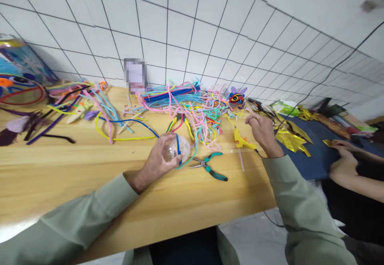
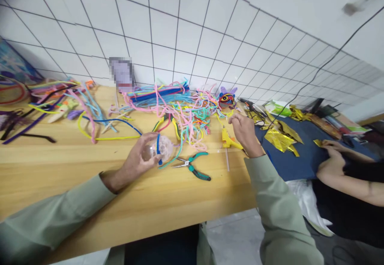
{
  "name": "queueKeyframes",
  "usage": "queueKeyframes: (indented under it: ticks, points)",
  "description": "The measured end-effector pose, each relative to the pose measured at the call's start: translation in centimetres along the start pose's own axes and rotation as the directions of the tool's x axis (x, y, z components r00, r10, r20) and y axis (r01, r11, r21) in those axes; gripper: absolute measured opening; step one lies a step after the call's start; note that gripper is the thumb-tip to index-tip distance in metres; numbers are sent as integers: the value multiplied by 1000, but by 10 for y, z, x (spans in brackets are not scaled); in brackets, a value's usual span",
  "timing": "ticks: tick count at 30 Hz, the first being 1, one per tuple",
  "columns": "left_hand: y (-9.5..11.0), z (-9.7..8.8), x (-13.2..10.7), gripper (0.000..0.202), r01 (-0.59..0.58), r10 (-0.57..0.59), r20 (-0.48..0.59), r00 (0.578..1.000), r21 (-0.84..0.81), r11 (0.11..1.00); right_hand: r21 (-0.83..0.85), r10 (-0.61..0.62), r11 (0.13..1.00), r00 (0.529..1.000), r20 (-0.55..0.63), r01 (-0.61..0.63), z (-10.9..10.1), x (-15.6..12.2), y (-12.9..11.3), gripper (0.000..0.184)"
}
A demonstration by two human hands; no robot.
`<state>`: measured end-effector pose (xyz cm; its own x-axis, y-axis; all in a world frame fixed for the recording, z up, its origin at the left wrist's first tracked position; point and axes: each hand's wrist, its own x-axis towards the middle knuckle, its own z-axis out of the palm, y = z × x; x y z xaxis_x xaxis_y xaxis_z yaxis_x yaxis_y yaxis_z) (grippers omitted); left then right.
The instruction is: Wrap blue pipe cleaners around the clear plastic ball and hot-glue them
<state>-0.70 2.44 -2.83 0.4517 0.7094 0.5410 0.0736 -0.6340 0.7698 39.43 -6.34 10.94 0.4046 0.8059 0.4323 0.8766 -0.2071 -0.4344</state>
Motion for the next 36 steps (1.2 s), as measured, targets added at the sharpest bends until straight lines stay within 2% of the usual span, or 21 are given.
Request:
queueKeyframes:
  ticks: [4, 7, 11, 15, 18, 20, 24, 28, 30, 32, 36]
  points:
    - [0, 3, -1, 63, 12, -12, 10, 1000, -12, 1000, 78, 43, 996, 998, 52, -47, 23, 40, -19, 28]
    - [-1, 5, -1, 63, 11, -11, -6, 1000, -1, 1000, 200, 115, 968, 977, 178, -150, 43, 69, -33, 27]
    - [1, 8, -1, 64, 5, -6, -6, 1000, -3, 1000, 303, 176, 914, 936, 303, -270, 77, 102, -51, 35]
    - [5, 8, 1, 65, -25, 25, 6, 1000, 6, 1000, 388, 192, 852, 900, 390, -350, 116, 121, -65, 38]
    - [7, 8, 1, 66, -32, 32, 4, 999, 17, 999, 465, 203, 782, 875, 439, -415, 139, 127, -72, 25]
    - [7, 8, 1, 67, -28, 28, 2, 1000, 16, 999, 517, 222, 731, 871, 438, -446, 147, 132, -74, 17]
    - [6, 8, 1, 69, -23, 23, 17, 1000, 13, 1000, 652, 289, 625, 904, 316, -428, 136, 147, -72, 19]
    - [7, 8, 1, 66, -18, 18, 3, 1000, 31, 999, 783, 304, 534, 936, 175, -320, 100, 161, -69, 11]
    - [7, 8, 2, 65, -16, 16, -1, 1000, 42, 999, 845, 262, 472, 955, 138, -252, 79, 164, -69, 11]
    - [7, 7, 2, 64, -25, 25, -1, 1000, 44, 999, 876, 196, 438, 972, 129, -204, 60, 162, -71, 21]
    - [4, 6, 3, 63, -32, 31, 11, 999, 41, 999, 873, 59, 458, 986, 158, -167, 38, 134, -81, 38]
